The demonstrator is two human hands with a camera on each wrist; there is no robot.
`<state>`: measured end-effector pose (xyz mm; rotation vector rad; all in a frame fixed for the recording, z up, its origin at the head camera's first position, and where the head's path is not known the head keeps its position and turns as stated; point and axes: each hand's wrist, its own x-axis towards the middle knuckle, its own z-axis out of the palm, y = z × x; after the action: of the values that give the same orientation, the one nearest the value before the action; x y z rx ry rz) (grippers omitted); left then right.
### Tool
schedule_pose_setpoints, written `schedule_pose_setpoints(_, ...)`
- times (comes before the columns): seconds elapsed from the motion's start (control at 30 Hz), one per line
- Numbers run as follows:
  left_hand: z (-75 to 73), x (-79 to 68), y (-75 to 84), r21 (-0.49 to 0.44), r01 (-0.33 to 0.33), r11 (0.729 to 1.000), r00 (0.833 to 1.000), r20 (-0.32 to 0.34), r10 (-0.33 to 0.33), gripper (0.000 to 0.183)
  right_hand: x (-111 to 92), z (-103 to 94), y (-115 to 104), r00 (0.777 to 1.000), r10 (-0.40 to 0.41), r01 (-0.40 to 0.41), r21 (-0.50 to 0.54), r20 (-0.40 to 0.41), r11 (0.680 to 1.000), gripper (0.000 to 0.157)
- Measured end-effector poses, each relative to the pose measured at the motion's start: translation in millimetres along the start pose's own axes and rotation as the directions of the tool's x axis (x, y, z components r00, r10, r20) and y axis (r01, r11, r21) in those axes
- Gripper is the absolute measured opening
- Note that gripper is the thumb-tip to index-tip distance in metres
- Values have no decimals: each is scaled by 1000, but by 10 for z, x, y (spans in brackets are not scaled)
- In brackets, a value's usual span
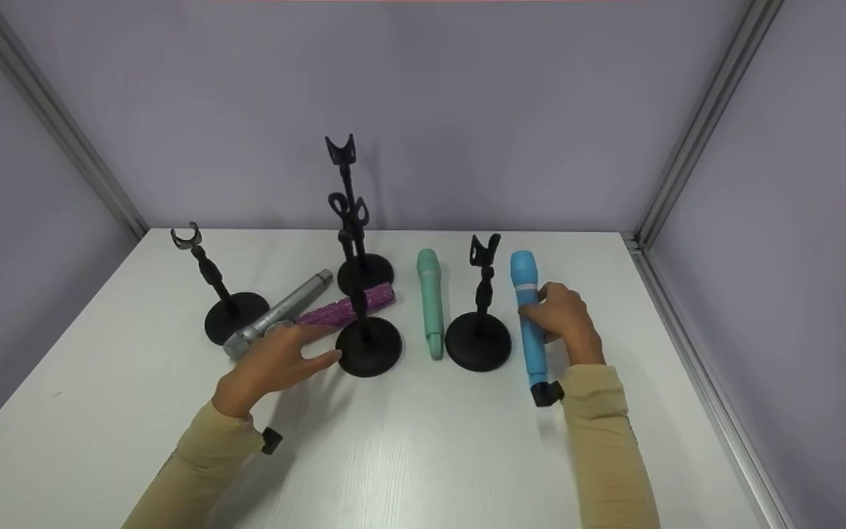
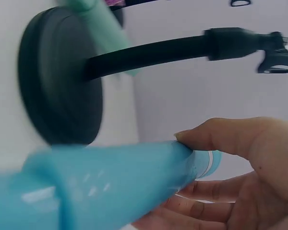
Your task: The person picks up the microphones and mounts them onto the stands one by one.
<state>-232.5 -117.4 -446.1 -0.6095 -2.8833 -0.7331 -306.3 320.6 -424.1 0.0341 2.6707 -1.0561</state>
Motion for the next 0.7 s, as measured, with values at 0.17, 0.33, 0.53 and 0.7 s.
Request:
schedule_pose_setpoints(0.17,22,1,37,-12,-5,1000,1000,14,5,44,-183,-93,-16,999,-28,30,68,-35,997,76)
schedule_pose_setpoints(0.33,19,16,84,-23,-23,999,1000,3,23,44,-304,-146,-11,996,-71,78,116,-62,990,77)
schedule_pose_setpoints(0.53,28,51,166,-48,-13,999,999,49,15,47,-423,-163,-42,991,-113,121,122,-71,985,80)
schedule_pose_setpoints(0.7,34,99,251,-54,-14,998,997,74,18,51,-476,-179,-77,985,-143,153,116,-97,981,78)
